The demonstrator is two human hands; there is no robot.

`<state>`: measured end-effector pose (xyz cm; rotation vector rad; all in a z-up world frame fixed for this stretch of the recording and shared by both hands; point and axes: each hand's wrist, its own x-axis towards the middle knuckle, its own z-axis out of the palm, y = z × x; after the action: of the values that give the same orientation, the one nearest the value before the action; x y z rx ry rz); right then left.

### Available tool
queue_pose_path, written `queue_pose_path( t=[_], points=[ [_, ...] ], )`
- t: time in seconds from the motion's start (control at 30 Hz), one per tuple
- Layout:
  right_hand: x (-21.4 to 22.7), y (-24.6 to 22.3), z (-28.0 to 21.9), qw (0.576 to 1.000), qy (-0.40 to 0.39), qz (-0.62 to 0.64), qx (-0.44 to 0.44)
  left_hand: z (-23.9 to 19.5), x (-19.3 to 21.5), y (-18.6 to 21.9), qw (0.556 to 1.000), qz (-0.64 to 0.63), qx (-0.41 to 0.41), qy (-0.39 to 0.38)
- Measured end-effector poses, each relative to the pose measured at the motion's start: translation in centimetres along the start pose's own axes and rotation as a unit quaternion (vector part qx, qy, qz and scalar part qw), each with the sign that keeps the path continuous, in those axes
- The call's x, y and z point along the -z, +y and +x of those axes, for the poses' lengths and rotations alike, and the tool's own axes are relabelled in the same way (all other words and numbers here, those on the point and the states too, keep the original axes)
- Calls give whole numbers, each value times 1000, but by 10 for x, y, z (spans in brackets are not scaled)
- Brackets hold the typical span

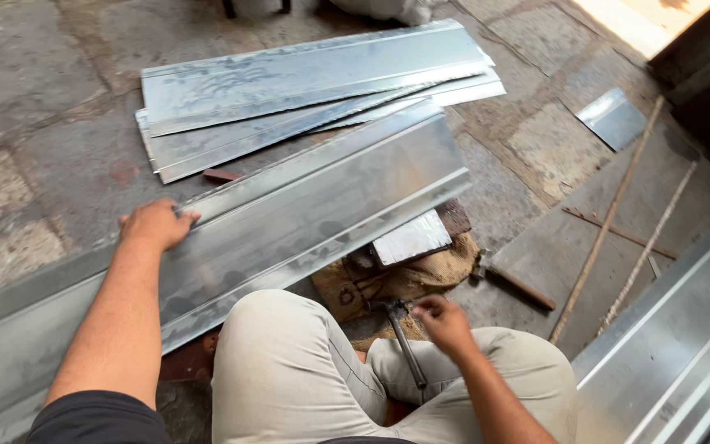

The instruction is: The person hammers the edge of a long metal panel while holding it against a workbench. They use a hammer to repeatedly strike the metal sheet, moving it along the surface as they go.

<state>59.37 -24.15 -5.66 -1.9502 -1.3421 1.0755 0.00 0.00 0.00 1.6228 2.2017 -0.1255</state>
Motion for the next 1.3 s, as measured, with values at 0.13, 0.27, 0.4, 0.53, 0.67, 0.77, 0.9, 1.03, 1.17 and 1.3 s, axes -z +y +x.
queue_pose_path(
  t=[0.13, 0.27, 0.4, 0.53, 0.67, 0.77, 0.9, 1.03, 1.17, 1.3],
  points=[
    [-14, -4, -26, 994, -89, -60, 9, -15, 0, 24, 996, 74, 23, -43],
    [-23, -22, -22, 991, -106, -83, -19, -17, -6, 35, 995, 74, 48, -47],
    [-26, -24, -13, 988, -110, -103, -20, -1, -18, 25, 996, 80, 23, -36],
    [-29, -21, -7, 982, -139, -125, -27, 5, -28, 13, 999, 45, 4, -30],
    [-29, -26, -11, 977, -161, -136, -9, 9, -20, 37, 1000, 2, -12, -6],
    [-27, -32, -14, 975, -172, -139, -14, 18, -6, 90, 999, -5, -48, -5],
    [-26, -37, -18, 971, -181, -151, -29, 28, 4, 201, 996, 2, -92, -12],
    [-24, -40, -16, 969, -175, -152, -82, 22, -4, 312, 991, -29, -123, -33],
    [-24, -39, -17, 968, -182, -131, -113, 15, -29, 355, 977, -9, -195, -88],
    [-25, -39, -11, 967, -191, -126, -115, 23, -41, 362, 978, -42, -180, -99]
  ],
)
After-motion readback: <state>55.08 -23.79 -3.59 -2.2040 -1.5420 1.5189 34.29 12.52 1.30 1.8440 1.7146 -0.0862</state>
